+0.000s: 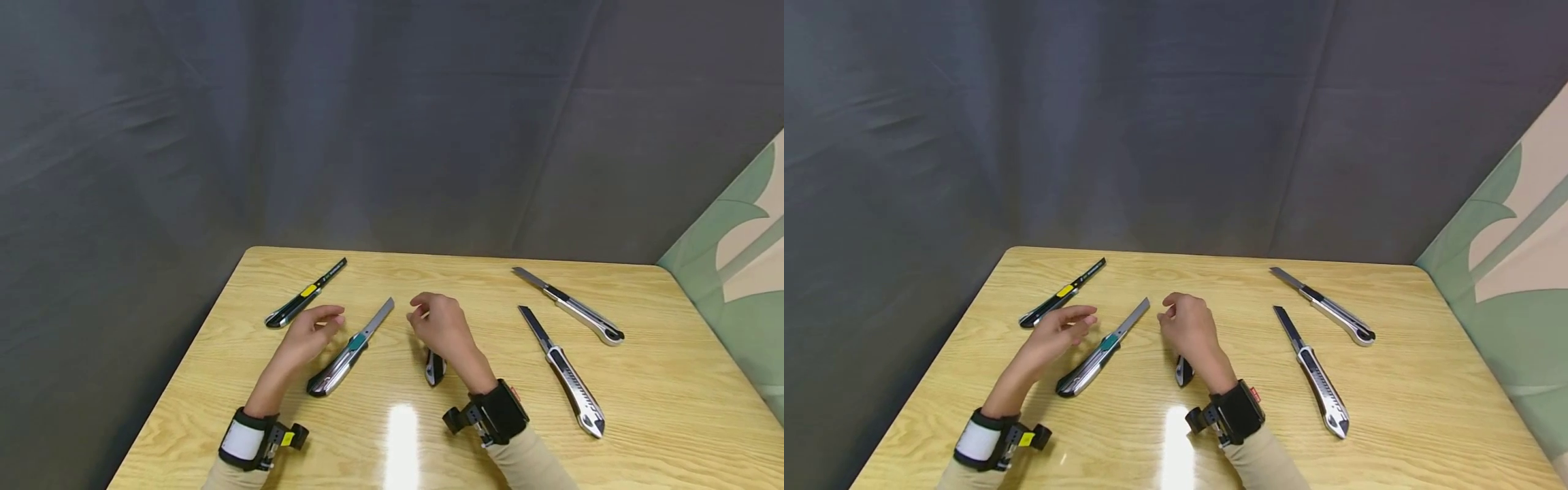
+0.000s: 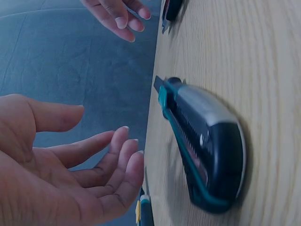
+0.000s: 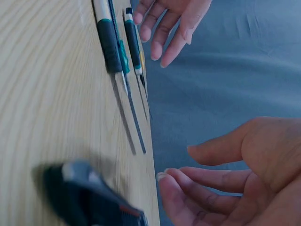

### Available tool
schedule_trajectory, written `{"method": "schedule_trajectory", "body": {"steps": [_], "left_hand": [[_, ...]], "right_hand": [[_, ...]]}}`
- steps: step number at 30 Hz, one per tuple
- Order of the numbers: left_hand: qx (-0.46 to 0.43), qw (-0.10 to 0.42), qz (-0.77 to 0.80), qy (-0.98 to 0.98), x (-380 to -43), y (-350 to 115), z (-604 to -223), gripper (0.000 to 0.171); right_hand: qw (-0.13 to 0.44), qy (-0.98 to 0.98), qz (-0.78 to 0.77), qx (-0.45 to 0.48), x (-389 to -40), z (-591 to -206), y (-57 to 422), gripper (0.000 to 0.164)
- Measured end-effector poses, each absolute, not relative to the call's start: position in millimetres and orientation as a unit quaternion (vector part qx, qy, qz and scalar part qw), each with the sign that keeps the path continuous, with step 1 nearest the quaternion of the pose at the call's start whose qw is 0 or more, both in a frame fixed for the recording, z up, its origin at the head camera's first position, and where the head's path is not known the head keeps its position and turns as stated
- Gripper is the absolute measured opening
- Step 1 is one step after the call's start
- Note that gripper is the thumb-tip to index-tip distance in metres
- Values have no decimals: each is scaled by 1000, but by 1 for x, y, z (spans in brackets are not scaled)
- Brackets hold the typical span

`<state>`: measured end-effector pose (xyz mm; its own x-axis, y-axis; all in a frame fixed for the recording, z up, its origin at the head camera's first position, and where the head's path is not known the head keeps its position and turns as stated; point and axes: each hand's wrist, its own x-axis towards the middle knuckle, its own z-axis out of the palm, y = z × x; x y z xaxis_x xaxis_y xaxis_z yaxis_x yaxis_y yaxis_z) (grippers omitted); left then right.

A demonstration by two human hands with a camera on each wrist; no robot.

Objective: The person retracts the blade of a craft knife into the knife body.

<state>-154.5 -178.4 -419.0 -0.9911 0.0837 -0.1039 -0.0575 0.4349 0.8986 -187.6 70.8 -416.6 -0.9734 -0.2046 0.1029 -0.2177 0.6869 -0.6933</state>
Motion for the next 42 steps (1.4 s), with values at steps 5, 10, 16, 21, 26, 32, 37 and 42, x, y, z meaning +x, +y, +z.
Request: {"method": "schedule_trajectory", "body": {"steps": [5,10,16,21,26,32,37,42], "left_hand": [[1,100,498,861,-153,-179,-420,41],[6,113,439,891,-150,-181,-426,42],[1,116,428,896,-146,-184,-431,38],[-6,111,412,904,-143,-185,-433,35],[4,123,412,903,-140,-183,-436,36],[22,125,405,906,-141,-178,-439,45],[28,121,389,913,-142,-174,-438,53],[24,115,363,924,-143,-171,-439,53]], "right_hand": [[-16,-929,351,112,-191,-416,62,24],[-43,-929,347,116,-194,-419,55,25],[-74,-929,338,128,-194,-423,46,23],[-93,-928,336,133,-193,-428,39,14],[-107,-924,337,144,-193,-432,33,11],[-129,-928,318,143,-192,-431,26,11],[-136,-927,318,145,-192,-430,22,12],[-148,-918,334,154,-190,-430,20,12]]}}
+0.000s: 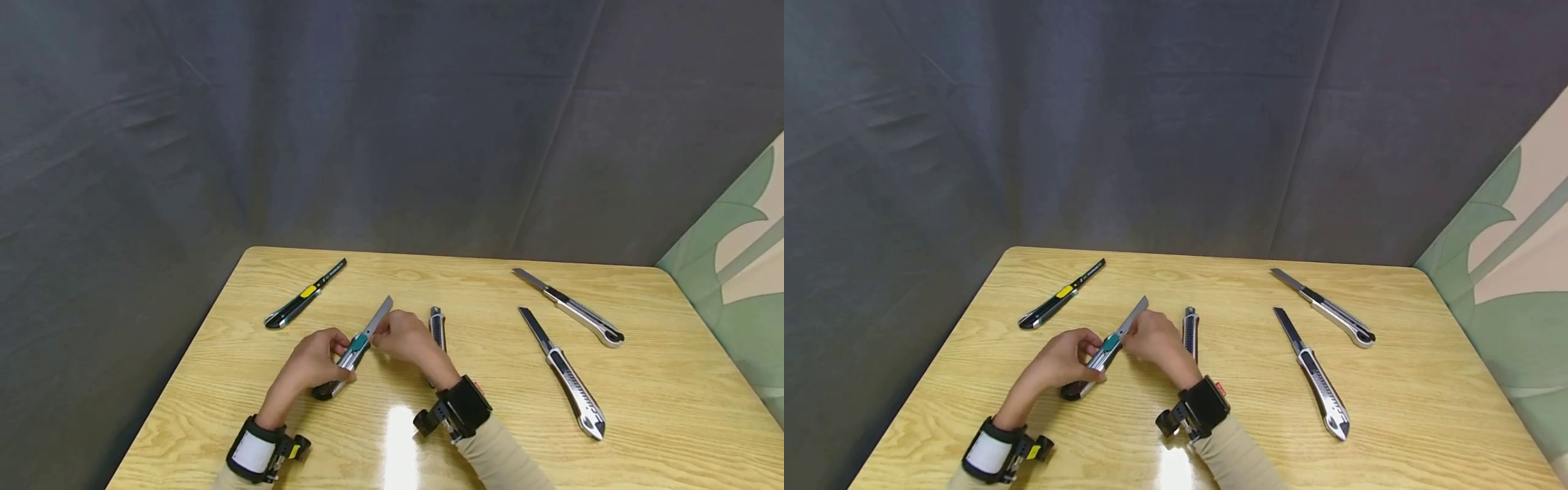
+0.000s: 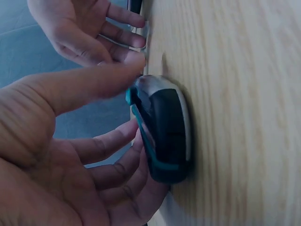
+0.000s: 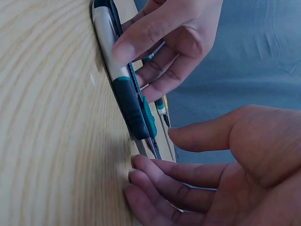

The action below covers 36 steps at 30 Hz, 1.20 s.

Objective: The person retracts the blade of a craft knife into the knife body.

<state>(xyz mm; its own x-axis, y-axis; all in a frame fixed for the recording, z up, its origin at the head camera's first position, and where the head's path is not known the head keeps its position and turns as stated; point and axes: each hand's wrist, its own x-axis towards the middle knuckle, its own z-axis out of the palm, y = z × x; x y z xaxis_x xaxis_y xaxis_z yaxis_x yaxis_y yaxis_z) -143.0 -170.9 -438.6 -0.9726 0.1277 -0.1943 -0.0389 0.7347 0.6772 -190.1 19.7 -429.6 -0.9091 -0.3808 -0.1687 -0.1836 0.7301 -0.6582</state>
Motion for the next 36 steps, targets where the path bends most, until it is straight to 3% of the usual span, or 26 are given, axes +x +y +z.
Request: {"method": "schedule_trajectory", "body": {"steps": [17,36], "left_hand": [[17,57,344,937,-147,-164,-443,44],[2,-31,390,921,-152,-149,-430,49]], "right_hand": [[182,842,-498,-101,-191,-440,13,23],[131,718,-681,-56,-192,-427,13,31]]}}
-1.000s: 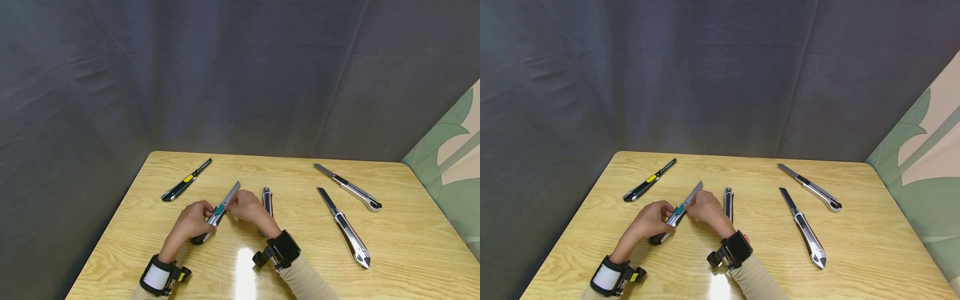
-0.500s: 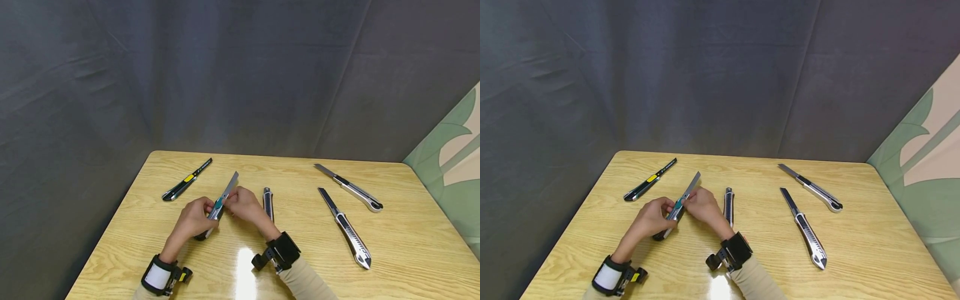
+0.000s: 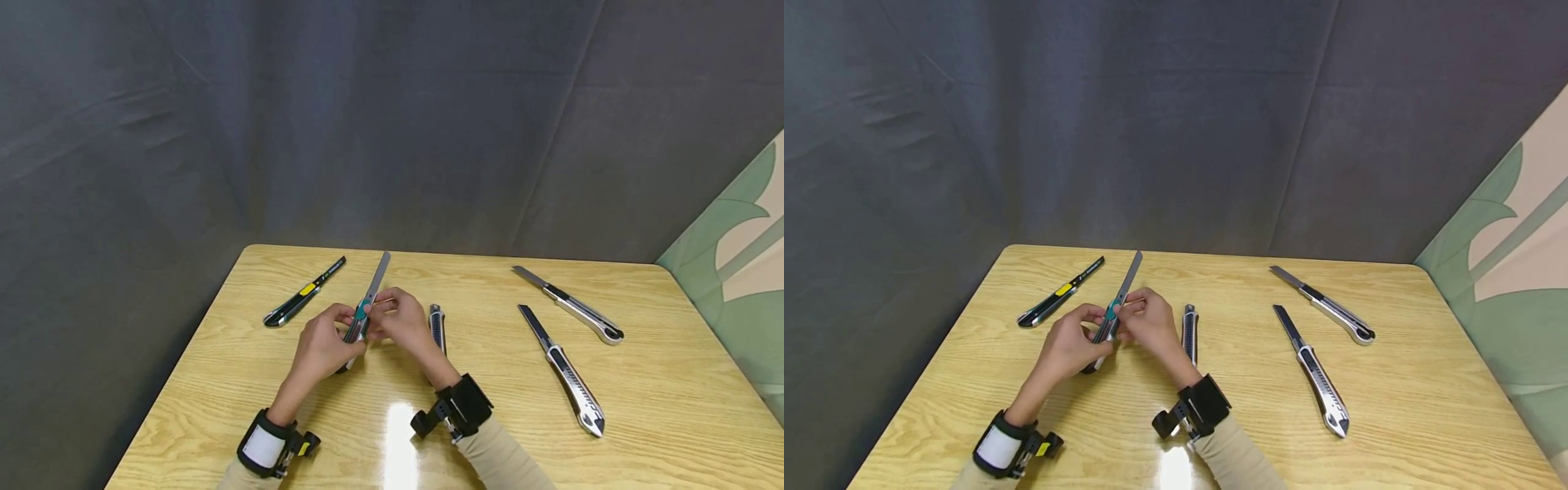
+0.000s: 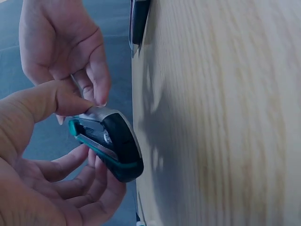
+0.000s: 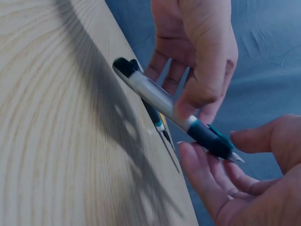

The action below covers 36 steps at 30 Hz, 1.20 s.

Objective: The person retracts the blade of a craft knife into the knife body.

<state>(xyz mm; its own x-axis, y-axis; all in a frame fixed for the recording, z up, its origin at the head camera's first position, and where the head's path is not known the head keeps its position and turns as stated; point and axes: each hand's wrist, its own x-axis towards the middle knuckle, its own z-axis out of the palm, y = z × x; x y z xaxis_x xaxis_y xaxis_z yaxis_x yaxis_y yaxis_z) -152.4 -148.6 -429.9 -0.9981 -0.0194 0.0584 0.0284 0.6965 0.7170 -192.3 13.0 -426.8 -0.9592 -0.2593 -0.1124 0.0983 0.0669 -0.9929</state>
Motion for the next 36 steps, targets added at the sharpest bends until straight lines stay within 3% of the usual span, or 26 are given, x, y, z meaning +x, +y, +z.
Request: {"method": "schedule_trajectory", "body": {"steps": [16,24,31,36], "left_hand": [[-57,57,-439,-895,-156,-140,-425,49],[-43,-32,-586,-809,-155,-151,-429,29],[-35,-101,-631,-768,-152,-151,-425,30],[-39,-122,-629,-767,-152,-150,-422,29]], "right_hand": [[83,699,-709,-55,-198,-424,21,21],[88,684,-721,-59,-201,-420,31,21],[97,678,-725,-73,-202,-418,38,22],[109,677,-723,-83,-202,-417,39,23]]}}
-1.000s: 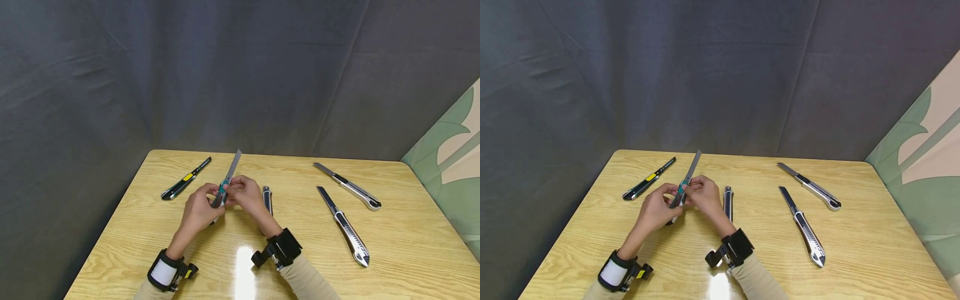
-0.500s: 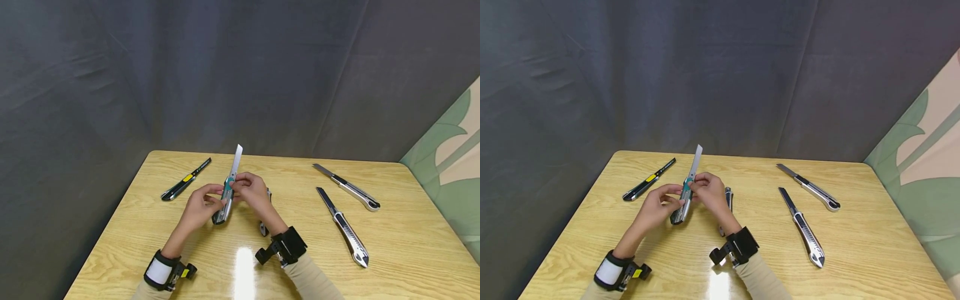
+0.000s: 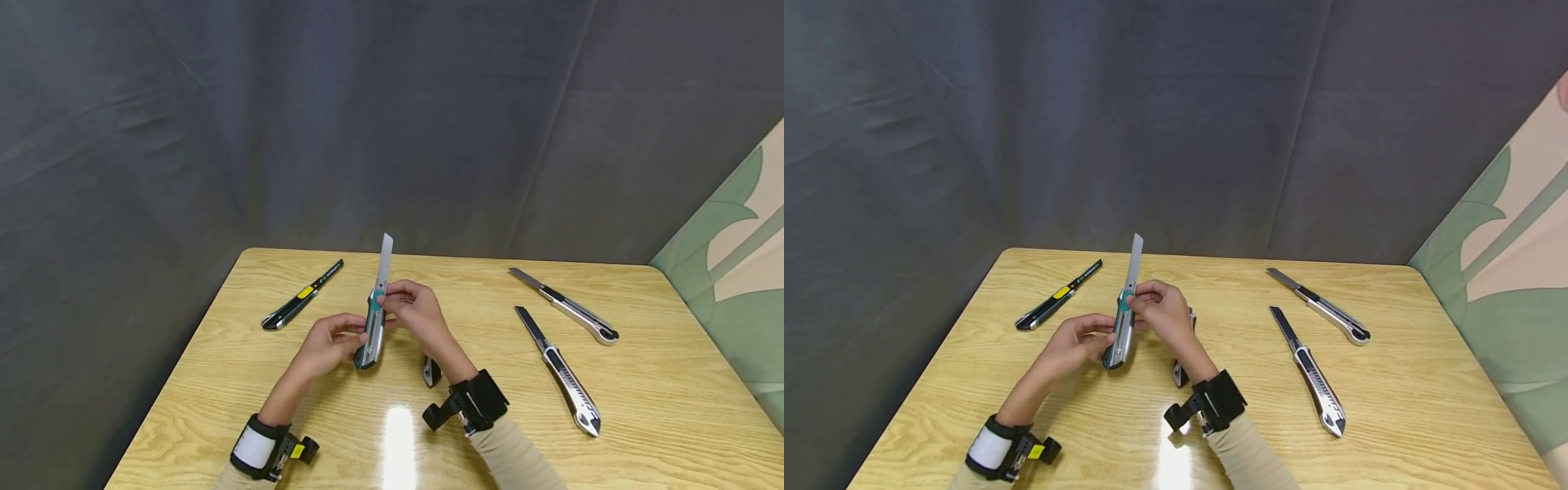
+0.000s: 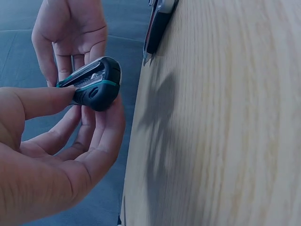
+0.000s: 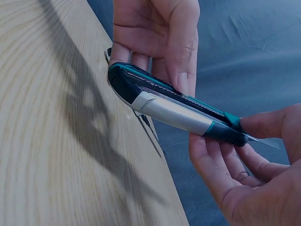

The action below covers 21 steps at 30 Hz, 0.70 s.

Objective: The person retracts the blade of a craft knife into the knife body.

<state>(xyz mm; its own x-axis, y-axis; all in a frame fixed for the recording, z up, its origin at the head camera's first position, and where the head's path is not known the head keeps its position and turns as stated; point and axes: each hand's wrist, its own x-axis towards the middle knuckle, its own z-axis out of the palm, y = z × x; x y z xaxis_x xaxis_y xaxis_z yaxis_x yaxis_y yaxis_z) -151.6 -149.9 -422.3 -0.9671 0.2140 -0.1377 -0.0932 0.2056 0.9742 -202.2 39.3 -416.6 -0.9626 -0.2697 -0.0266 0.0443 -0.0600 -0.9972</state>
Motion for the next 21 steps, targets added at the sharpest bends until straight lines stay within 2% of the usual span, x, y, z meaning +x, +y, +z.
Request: {"method": "schedule_trajectory", "body": {"steps": [12,21], "left_hand": [[26,70,649,757,-153,-147,-436,23],[5,85,664,743,-153,-144,-436,24]], "right_hand": [[119,692,-703,-115,-202,-412,38,27],[146,689,-706,-78,-198,-409,36,31]]}}
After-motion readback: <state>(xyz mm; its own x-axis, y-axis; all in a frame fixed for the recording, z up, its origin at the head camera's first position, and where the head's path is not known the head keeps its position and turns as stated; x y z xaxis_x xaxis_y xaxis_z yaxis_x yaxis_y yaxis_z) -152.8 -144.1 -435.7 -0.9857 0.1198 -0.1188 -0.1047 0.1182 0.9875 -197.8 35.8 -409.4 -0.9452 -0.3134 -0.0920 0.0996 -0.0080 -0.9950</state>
